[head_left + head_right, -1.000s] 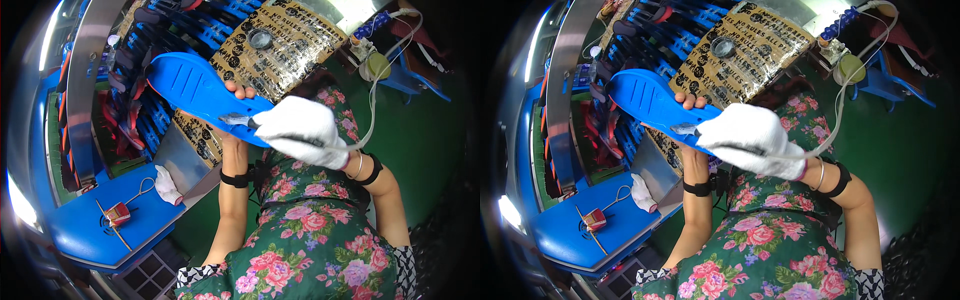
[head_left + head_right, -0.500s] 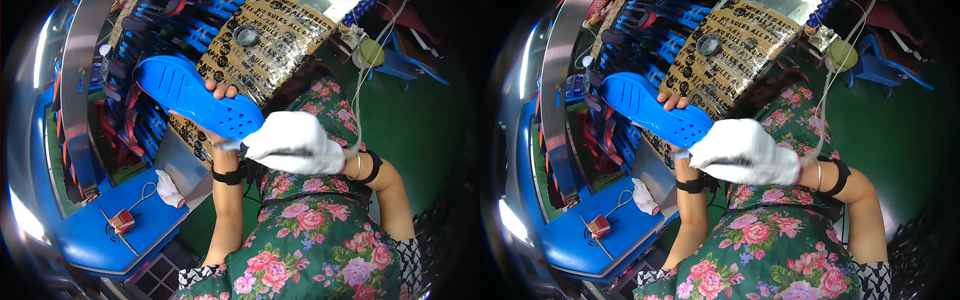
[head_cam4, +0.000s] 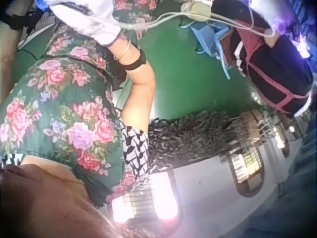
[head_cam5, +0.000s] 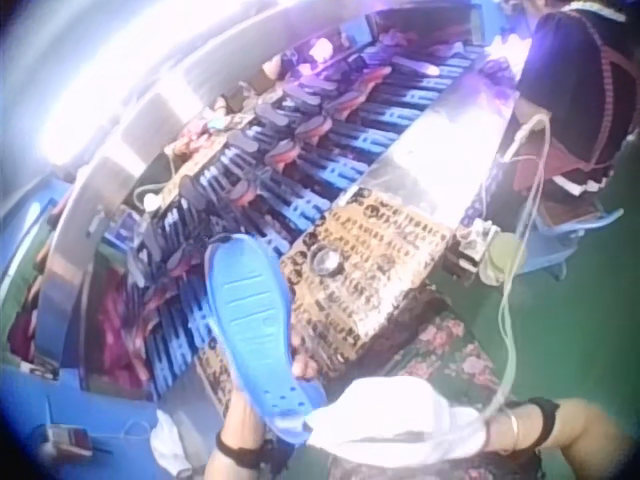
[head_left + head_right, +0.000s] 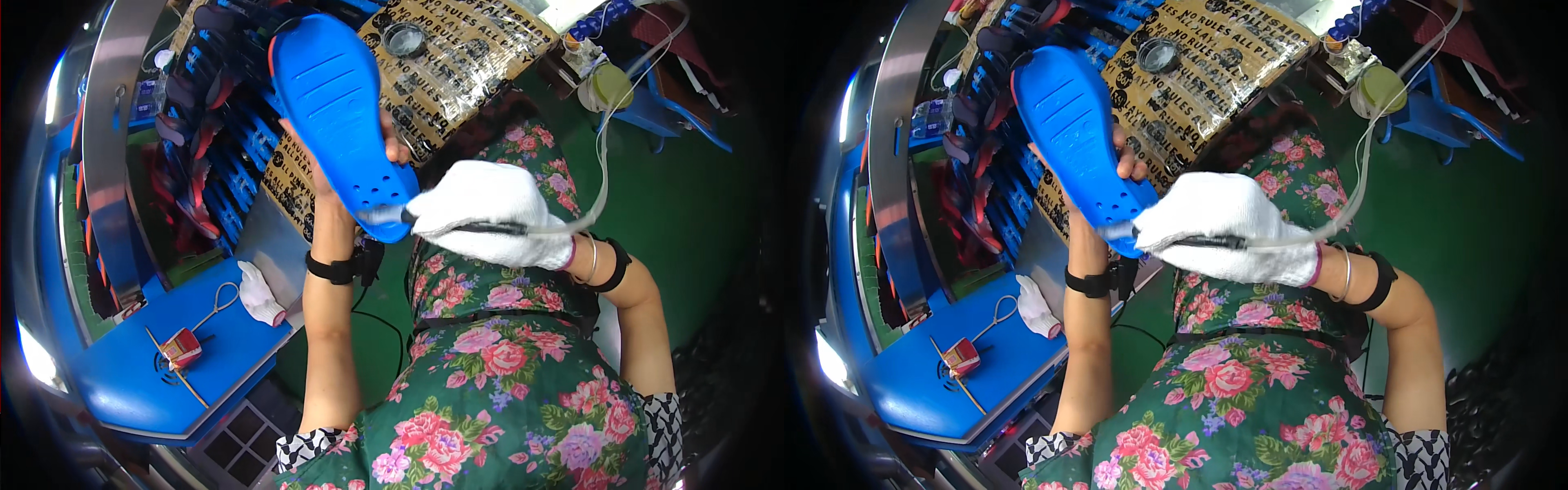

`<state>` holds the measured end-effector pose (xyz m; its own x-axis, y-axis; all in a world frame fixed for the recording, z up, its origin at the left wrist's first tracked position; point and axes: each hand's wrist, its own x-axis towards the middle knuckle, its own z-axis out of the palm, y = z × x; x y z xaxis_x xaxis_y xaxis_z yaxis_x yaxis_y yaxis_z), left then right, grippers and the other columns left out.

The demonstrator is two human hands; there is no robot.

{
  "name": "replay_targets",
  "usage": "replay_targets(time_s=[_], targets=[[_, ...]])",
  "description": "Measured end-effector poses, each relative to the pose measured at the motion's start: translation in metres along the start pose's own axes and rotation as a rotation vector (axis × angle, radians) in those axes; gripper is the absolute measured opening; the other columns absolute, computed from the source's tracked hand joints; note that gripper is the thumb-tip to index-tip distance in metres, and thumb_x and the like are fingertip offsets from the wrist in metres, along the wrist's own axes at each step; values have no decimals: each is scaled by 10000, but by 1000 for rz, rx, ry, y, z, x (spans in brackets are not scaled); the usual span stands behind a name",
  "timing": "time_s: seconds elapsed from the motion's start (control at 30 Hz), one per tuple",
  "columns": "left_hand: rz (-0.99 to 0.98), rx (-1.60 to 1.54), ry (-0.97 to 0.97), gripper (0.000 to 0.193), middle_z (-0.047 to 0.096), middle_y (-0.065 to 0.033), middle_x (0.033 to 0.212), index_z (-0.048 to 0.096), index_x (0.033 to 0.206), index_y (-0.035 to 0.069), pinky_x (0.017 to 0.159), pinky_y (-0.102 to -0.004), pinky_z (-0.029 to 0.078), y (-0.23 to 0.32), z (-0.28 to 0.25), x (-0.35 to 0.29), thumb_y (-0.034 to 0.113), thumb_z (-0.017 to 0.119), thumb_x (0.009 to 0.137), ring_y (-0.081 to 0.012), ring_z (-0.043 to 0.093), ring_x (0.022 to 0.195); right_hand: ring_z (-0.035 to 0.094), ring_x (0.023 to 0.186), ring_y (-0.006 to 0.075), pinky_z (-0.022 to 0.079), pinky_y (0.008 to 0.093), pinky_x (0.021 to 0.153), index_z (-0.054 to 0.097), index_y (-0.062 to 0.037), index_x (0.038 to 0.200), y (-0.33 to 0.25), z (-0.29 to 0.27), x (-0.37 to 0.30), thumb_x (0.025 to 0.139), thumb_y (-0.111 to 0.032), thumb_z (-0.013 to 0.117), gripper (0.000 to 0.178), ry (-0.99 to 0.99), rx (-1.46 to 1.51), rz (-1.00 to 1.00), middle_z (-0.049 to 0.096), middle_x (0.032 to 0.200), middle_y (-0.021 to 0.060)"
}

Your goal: Applying glue or sealant to the soles of blue plastic clogs using a brush tool at an assembly line station.

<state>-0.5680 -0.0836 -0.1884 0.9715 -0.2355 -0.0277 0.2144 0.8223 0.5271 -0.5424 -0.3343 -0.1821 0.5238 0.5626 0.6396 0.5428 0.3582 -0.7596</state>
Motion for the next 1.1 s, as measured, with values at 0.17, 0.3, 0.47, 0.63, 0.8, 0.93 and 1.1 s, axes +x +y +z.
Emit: replay_targets(time_s=[0.17, 0.3, 0.47, 0.63, 0.8, 0.93, 1.1], targets=[[-164, -4, 82, 1182, 637, -290, 1172, 403, 1485, 2, 735, -525, 608, 4, -7, 1, 948, 329, 780, -446, 704, 865, 677, 849, 267, 565, 387, 713, 735, -123, 1083, 0, 16, -15, 809, -119, 768, 276, -166, -264, -214, 716, 979, 60], [-219, 9, 64, 1194, 640, -285, 1191, 369, 1514, 7, 730, -529, 611, 6, -11, -1, 946, 329, 779, -452, 709, 871, 684, 859, 260, 559, 379, 735, 748, -119, 1039, 11, 7, 0, 807, -91, 753, 234, -243, 135, -175, 732, 1011, 71], [-343, 163, 118, 1169, 627, -279, 1250, 338, 1540, 19, 754, -540, 622, 16, -23, 10, 927, 318, 804, -452, 715, 886, 690, 882, 267, 562, 400, 764, 749, -141, 1031, 15, 4, 3, 784, -82, 750, 254, -255, -155, -213, 737, 1017, 68], [-218, -19, -105, 1058, 625, -272, 1270, 341, 1529, -4, 843, -545, 606, 10, -43, 18, 848, 297, 904, -416, 683, 1043, 732, 882, 173, 584, 305, 806, 787, -44, 924, 12, -5, 8, 834, -44, 771, 91, -104, 471, 419, 770, 934, 83], [163, 67, 166, 751, 624, -237, 1312, 501, 1411, -14, 1057, -542, 501, 5, -57, 15, 618, 349, 1035, -400, 624, 1185, 704, 837, 131, 564, 253, 731, 758, 20, 1058, 20, -7, 14, 842, 22, 724, 218, 338, 819, 798, 766, 1043, 151], [501, -327, 337, 557, 536, -195, 1455, 525, 1397, 8, 1226, -543, 266, -2, -32, -12, 429, 374, 1065, -401, 444, 1388, 681, 794, 132, 536, 250, 696, 743, 36, 1105, 37, -7, 11, 910, -30, 693, 212, 453, 915, 732, 760, 996, 115], [350, -368, 617, 708, 385, -204, 1581, 399, 1543, 103, 1176, -677, 259, -26, -1, -80, 542, 472, 991, -482, 408, 1397, 655, 736, 115, 516, 241, 655, 746, 33, 1097, 50, 10, 5, 899, -37, 718, 212, 513, 972, 803, 745, 910, 79]])
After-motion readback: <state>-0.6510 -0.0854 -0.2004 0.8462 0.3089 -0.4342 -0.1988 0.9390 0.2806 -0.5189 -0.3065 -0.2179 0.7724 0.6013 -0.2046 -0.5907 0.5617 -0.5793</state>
